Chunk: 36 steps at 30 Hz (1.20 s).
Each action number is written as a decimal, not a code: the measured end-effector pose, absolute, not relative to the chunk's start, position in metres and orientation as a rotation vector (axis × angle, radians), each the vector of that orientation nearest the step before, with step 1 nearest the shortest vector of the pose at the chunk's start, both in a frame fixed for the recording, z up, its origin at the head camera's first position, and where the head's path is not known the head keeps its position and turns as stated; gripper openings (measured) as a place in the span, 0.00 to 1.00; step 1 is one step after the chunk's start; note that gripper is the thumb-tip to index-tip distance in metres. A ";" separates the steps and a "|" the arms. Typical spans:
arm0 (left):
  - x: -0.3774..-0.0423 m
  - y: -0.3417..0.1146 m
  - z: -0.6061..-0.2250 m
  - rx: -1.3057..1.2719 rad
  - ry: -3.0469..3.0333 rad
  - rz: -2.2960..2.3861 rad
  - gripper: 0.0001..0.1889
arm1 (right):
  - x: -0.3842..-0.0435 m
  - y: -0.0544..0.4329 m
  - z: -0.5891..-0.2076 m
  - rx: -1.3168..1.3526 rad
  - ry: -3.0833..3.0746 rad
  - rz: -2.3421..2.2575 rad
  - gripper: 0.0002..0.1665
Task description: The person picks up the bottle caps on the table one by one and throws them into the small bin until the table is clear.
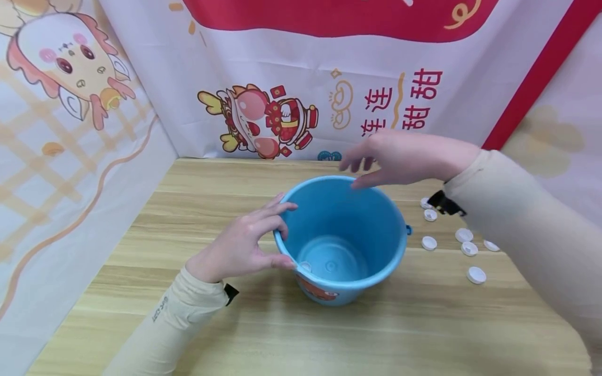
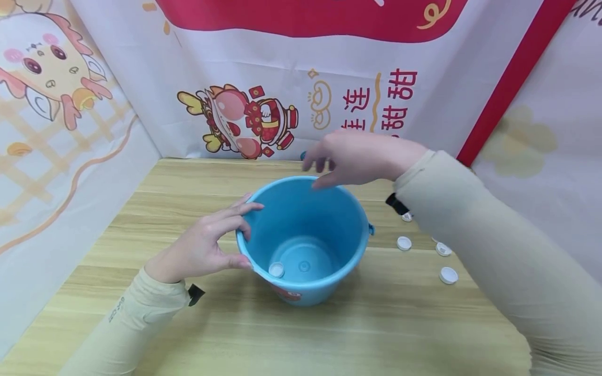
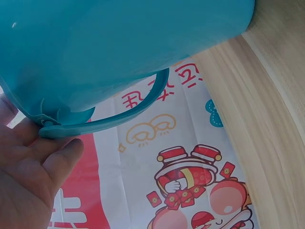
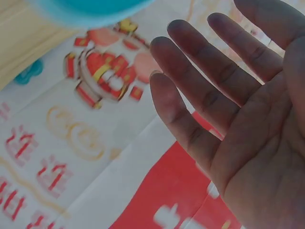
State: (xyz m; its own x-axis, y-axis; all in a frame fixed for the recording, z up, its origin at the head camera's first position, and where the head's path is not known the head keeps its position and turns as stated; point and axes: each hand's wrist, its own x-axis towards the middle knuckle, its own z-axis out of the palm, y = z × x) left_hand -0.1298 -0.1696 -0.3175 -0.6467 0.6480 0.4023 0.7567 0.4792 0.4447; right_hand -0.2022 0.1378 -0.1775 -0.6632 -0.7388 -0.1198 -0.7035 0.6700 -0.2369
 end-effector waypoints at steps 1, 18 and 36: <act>-0.130 -0.169 -0.318 -1.222 -2.541 -0.903 0.19 | -0.203 0.146 -0.178 -1.156 2.696 -0.267 0.26; -0.133 -0.171 -0.319 -1.242 -2.527 -0.886 0.20 | -0.248 0.281 -0.265 -0.756 2.765 -0.392 0.20; -0.133 -0.170 -0.322 -1.259 -2.506 -0.927 0.25 | -0.304 0.335 -0.377 -0.276 2.744 -0.436 0.33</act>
State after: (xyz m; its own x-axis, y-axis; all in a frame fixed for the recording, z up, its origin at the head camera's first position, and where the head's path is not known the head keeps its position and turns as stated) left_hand -0.1334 -0.1703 -0.3217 -0.6221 0.6582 0.4240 0.7757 0.4446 0.4480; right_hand -0.3044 0.3348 -0.3768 -0.9207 -0.2416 -0.3066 -0.1348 0.9339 -0.3312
